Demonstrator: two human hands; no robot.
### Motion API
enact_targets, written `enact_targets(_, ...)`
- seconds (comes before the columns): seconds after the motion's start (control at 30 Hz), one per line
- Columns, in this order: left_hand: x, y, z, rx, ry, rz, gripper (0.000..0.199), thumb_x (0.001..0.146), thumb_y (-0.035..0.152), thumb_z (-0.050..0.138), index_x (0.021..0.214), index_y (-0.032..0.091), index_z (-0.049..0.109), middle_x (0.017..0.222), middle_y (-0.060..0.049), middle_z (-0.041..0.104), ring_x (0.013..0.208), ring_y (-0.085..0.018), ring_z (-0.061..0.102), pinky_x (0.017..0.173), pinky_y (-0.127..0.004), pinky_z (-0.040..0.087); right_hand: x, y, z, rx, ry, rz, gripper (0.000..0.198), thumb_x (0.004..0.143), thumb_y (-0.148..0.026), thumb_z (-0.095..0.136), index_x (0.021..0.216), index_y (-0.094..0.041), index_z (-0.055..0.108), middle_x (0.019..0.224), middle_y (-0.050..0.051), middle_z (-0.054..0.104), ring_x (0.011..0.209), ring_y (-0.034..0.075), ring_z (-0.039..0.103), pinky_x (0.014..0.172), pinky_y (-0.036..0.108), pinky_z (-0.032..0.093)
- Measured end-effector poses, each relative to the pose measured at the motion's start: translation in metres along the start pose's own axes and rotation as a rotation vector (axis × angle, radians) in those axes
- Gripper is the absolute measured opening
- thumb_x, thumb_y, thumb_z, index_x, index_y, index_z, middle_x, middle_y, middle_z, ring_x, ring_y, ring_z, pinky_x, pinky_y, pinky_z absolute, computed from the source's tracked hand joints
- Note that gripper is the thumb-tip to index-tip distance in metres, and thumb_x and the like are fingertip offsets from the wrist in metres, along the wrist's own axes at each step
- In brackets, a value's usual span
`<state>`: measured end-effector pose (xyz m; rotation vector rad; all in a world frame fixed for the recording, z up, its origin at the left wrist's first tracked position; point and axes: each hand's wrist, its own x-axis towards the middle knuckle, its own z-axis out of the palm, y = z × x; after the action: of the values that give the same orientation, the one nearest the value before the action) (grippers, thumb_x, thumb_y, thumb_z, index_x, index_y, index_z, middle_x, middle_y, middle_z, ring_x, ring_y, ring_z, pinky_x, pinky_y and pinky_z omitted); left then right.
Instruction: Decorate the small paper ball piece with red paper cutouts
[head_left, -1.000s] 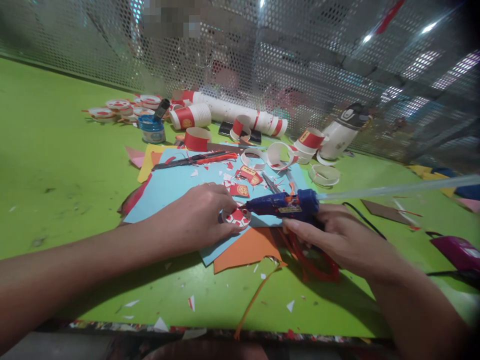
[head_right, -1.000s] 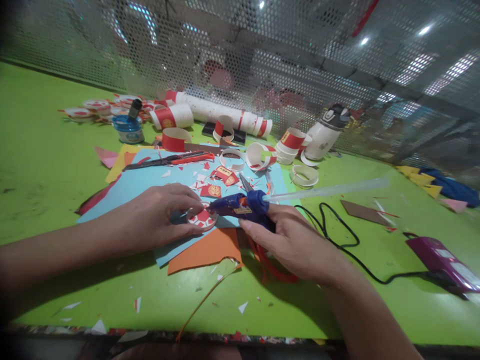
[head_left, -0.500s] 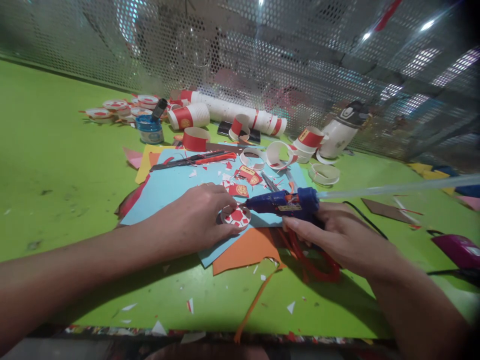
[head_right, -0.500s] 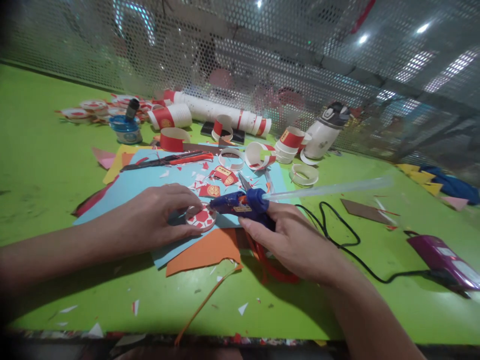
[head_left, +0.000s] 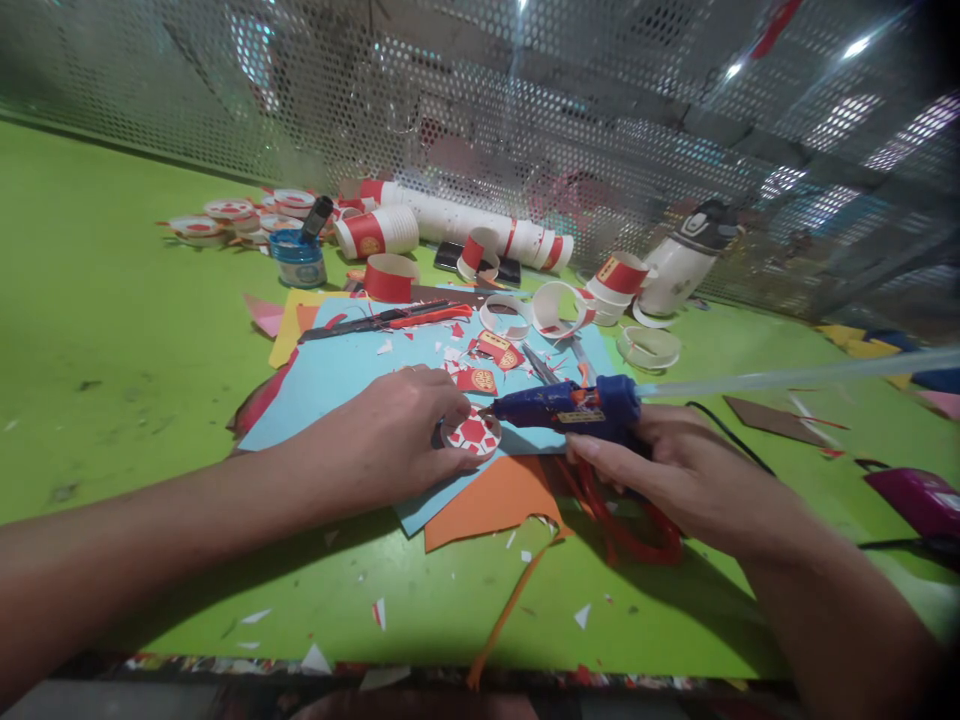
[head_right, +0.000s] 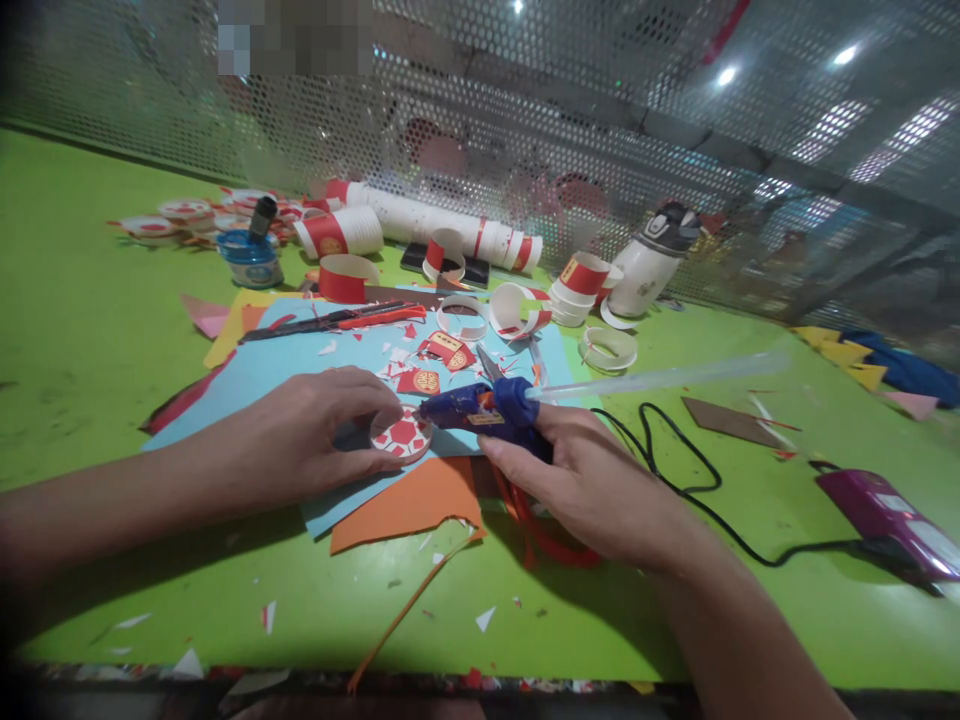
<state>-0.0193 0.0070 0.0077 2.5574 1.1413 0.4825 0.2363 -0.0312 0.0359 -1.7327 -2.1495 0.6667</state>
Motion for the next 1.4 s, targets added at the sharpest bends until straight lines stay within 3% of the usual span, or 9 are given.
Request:
enact_targets(0.23,0.0003,0.0017,-0.0014,0.001,-0.009,-0.061,0.025,0.081,0.04,0.06,0.09,0.017,0.064,0.084,-0.007,0.065,0.075,-0.021,0.059,0.065,-0.032,0.044,-0.001,-0.0007,-0.0014,-0.03,-0.016,0.015,0.046,0.088,-0.059,0.048,0.067,-0.019,0.059,0.062,0.002,0.06,0.058,0.016,0.053,0.052,0.028,0.04)
enact_targets(0.4,-0.0001,0.003,0.0,-0.064,-0.025,-0.171,0.048,0.078,0.041,0.063,0.117,0.018,0.049,0.086,-0.005,0.066,0.079,-0.024,0.062,0.064,-0.032,0.045,-0.0027,-0.0017,-0.0034,-0.044,0.025,0.088,0.053,0.084,-0.066,0.048,0.06,-0.019,0.056,0.063,0.004,0.059,0.059,0.018,0.053,0.055,0.031,0.042)
enact_targets(0.6,-0.0006,0.0005,0.003,-0.08,-0.024,-0.184,0.068,0.077,0.042,0.063,0.136,0.019,0.036,0.102,-0.009,0.066,0.086,-0.025,0.063,0.07,-0.034,0.046,-0.0015,0.0017,-0.0042,0.026,0.008,0.087,0.052,0.084,-0.065,0.049,0.061,-0.019,0.057,0.065,0.004,0.06,0.062,0.018,0.054,0.059,0.031,0.045)
enact_targets(0.77,0.0,-0.0001,0.0038,-0.1,-0.029,-0.178,0.072,0.077,0.041,0.064,0.138,0.021,0.033,0.108,-0.009,0.066,0.088,-0.025,0.063,0.072,-0.034,0.047,0.0,-0.0004,-0.0021,0.116,-0.059,0.054,0.047,0.087,-0.06,0.05,0.069,-0.017,0.061,0.067,0.004,0.062,0.062,0.017,0.055,0.057,0.029,0.045)
enact_targets(0.9,-0.0015,-0.0014,0.0053,-0.098,-0.017,-0.169,0.072,0.078,0.043,0.064,0.139,0.021,0.032,0.107,-0.009,0.066,0.089,-0.025,0.063,0.072,-0.034,0.047,0.0009,-0.0025,0.0017,0.056,-0.055,0.045,0.046,0.087,-0.059,0.05,0.075,-0.018,0.065,0.065,0.001,0.06,0.057,0.014,0.05,0.052,0.027,0.041)
enact_targets(1.4,-0.0035,-0.0009,0.0052,-0.103,-0.003,-0.137,0.066,0.079,0.04,0.062,0.136,0.02,0.036,0.101,-0.008,0.066,0.085,-0.024,0.062,0.071,-0.034,0.046,0.0015,-0.0037,0.0025,-0.014,-0.04,0.084,0.052,0.085,-0.064,0.047,0.068,-0.018,0.062,0.06,0.001,0.055,0.053,0.014,0.047,0.048,0.027,0.038)
